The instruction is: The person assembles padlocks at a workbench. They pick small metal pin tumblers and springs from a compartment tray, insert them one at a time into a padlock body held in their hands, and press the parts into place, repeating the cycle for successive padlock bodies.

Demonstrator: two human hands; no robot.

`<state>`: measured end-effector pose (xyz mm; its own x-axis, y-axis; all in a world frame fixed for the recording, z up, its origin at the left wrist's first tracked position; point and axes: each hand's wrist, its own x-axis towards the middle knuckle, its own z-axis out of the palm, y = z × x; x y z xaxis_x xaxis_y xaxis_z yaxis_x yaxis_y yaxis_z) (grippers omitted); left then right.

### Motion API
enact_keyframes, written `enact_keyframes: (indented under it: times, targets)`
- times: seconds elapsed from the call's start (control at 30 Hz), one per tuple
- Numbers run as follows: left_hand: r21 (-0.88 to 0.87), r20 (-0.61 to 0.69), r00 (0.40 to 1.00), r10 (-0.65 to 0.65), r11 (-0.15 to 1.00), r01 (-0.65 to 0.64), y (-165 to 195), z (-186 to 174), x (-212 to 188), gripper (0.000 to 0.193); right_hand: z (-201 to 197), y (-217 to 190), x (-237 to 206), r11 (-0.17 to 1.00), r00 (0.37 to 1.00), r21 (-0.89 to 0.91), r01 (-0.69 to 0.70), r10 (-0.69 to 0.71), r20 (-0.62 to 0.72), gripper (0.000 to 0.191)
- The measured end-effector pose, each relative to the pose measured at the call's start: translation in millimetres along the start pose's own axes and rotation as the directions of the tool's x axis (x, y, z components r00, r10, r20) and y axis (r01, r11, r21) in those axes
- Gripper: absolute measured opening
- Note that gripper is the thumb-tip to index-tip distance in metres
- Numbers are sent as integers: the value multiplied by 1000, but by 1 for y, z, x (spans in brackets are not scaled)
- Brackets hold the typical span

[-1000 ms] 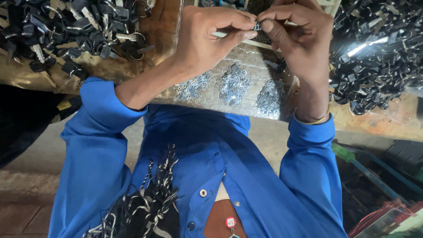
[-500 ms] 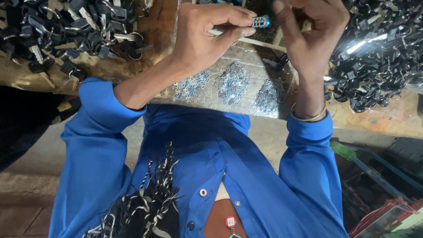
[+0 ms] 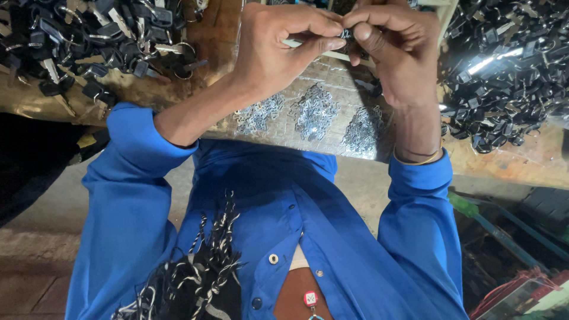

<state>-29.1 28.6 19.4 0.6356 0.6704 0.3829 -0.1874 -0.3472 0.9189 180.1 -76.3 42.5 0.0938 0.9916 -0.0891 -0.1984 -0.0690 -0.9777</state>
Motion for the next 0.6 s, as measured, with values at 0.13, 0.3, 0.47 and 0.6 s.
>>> enact_keyframes:
  times: [0.13,0.3,0.47,0.6]
  targets:
    - [-11,5,1000,-11,1000,11,1,1,0,13,7,-2,-1,993,999,-107,48,-48,5,10]
    - [-4,-5,1000,-21,1000,21,0,1,0,13,13,-14,-2,935,987,-319,155,-135,85,9]
    - [7,-21,1000,18,1000,-18,-9,2,0,11,-3,-20,-6,839,995,-537,89,-49,88,20]
    - [-17,-24,998,52,998,-52,-17,4,-4,12,-28,-26,-5,650,966,-741,169,-257,-5,2]
